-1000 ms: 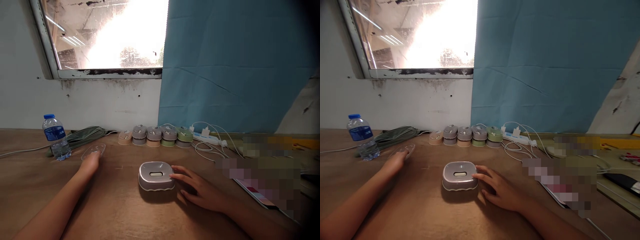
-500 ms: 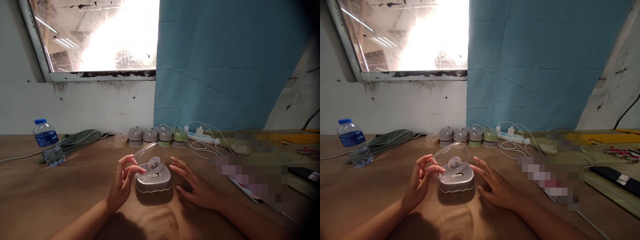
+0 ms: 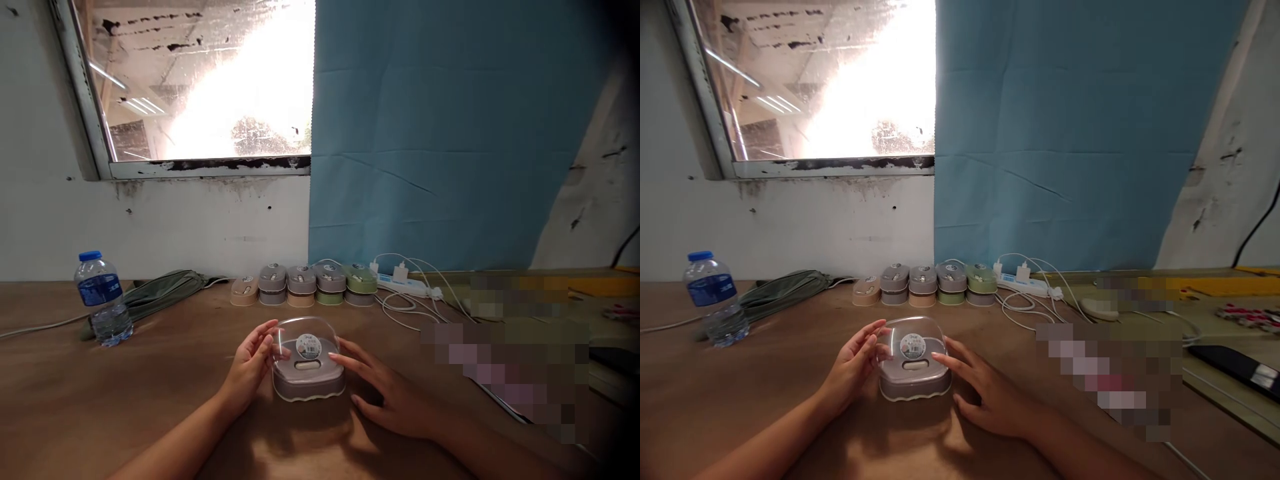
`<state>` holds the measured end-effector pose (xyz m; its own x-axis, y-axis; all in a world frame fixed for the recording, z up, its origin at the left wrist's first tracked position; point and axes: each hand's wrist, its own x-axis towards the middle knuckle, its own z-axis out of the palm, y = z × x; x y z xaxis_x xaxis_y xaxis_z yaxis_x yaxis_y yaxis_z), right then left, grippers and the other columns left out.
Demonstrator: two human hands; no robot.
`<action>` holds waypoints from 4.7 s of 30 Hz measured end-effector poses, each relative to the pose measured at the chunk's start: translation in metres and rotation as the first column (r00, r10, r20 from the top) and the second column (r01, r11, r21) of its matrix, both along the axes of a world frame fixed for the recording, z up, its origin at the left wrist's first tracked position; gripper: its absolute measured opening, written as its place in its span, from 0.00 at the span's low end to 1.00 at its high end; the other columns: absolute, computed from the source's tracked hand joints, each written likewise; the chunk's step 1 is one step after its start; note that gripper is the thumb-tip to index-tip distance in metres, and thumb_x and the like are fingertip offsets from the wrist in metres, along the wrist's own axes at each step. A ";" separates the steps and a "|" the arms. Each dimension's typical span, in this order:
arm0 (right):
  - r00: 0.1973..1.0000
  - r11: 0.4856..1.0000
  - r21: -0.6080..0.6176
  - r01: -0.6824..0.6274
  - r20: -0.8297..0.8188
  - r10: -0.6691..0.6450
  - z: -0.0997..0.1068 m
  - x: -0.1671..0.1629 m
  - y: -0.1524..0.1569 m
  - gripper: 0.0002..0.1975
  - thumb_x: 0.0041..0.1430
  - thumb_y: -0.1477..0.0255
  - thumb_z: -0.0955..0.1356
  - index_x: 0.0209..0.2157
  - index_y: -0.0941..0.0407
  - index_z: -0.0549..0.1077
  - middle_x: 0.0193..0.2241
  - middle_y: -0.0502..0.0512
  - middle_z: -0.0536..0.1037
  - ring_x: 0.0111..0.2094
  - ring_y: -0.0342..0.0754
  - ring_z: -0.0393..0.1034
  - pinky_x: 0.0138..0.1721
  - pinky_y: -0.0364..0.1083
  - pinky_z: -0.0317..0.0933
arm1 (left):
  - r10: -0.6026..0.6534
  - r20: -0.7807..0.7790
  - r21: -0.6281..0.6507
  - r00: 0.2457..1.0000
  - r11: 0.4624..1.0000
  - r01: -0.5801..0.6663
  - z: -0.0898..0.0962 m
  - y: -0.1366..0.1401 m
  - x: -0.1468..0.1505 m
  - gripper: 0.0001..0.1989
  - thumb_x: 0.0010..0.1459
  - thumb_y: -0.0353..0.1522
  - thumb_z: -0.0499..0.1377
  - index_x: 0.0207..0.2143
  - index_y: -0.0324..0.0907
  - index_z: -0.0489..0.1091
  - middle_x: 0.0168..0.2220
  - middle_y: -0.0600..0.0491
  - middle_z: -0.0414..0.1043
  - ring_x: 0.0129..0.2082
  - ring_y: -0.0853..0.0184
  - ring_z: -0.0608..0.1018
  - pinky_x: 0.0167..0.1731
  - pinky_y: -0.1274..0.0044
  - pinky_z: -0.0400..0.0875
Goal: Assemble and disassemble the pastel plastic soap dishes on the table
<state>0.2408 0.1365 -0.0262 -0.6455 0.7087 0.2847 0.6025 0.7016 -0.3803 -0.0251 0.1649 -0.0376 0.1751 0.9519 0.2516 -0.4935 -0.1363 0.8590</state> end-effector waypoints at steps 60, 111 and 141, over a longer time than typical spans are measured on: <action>0.998 0.956 -0.289 0.049 -0.032 -0.061 0.007 0.000 0.001 0.29 0.56 0.72 0.61 0.58 0.43 0.51 0.62 0.48 0.43 0.62 0.53 0.40 0.58 0.53 0.46 | 0.009 -0.740 0.107 0.673 0.989 0.105 -0.010 -0.002 -0.021 0.34 0.49 0.39 0.60 0.57 0.44 0.53 0.58 0.44 0.54 0.57 0.54 0.59 0.56 0.64 0.52; 0.996 0.983 -0.181 -0.012 0.087 0.028 0.014 0.008 -0.002 0.25 0.59 0.68 0.60 0.58 0.47 0.54 0.57 0.54 0.58 0.56 0.50 0.54 0.55 0.51 0.51 | 0.088 -0.763 0.383 -0.641 0.860 -0.338 0.045 0.011 -0.069 0.30 0.52 0.44 0.52 0.55 0.42 0.55 0.48 0.37 0.59 0.40 0.53 0.73 0.33 0.69 0.66; 0.989 0.989 -0.137 -0.048 0.134 0.066 0.014 0.011 0.006 0.18 0.59 0.69 0.60 0.52 0.52 0.63 0.52 0.56 0.64 0.54 0.50 0.57 0.54 0.51 0.52 | 0.468 -0.849 0.520 -0.245 0.661 -0.540 -0.024 0.178 -0.131 0.34 0.52 0.43 0.53 0.59 0.44 0.48 0.61 0.41 0.37 0.58 0.45 0.54 0.51 0.61 0.55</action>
